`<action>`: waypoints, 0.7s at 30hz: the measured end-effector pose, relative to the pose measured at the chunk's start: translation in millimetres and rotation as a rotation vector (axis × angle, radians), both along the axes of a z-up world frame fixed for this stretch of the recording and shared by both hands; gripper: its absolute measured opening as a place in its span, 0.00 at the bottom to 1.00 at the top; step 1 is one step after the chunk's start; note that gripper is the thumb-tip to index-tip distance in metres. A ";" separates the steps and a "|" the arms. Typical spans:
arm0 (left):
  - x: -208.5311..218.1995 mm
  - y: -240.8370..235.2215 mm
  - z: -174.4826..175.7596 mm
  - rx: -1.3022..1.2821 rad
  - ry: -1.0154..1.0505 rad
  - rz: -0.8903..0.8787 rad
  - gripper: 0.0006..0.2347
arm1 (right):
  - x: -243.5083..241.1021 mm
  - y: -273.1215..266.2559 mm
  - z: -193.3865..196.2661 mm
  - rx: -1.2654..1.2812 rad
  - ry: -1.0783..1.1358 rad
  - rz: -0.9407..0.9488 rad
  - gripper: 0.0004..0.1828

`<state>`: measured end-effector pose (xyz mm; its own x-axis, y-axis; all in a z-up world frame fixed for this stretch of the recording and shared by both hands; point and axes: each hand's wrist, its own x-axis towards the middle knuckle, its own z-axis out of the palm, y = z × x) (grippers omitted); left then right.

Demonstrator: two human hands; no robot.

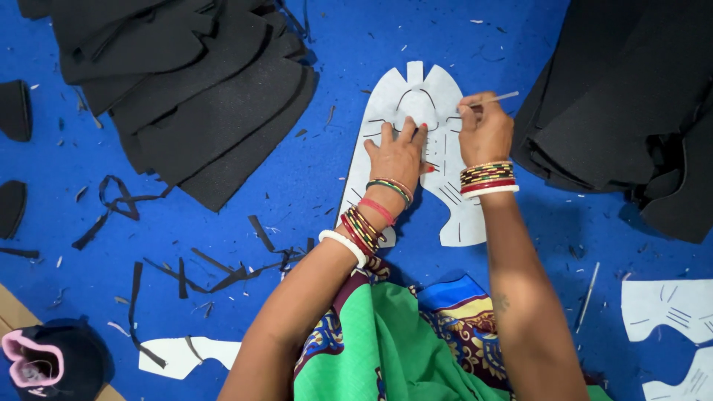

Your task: Trace white patterns onto black shoe components using a marking pen.

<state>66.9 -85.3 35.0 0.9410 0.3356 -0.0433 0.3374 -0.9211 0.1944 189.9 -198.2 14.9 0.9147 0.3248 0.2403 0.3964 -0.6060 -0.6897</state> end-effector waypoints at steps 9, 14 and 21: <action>-0.7 0.3 -7.1 0.003 -0.068 0.003 0.31 | 20.0 49.4 -11.6 0.247 0.066 0.255 0.03; 0.5 -0.7 -22.7 0.104 -0.086 -0.004 0.26 | 21.3 57.1 -14.4 0.078 -0.018 0.233 0.03; 1.3 1.5 -8.6 -0.018 -0.051 0.007 0.30 | 11.3 35.1 -7.7 0.011 -0.141 0.274 0.01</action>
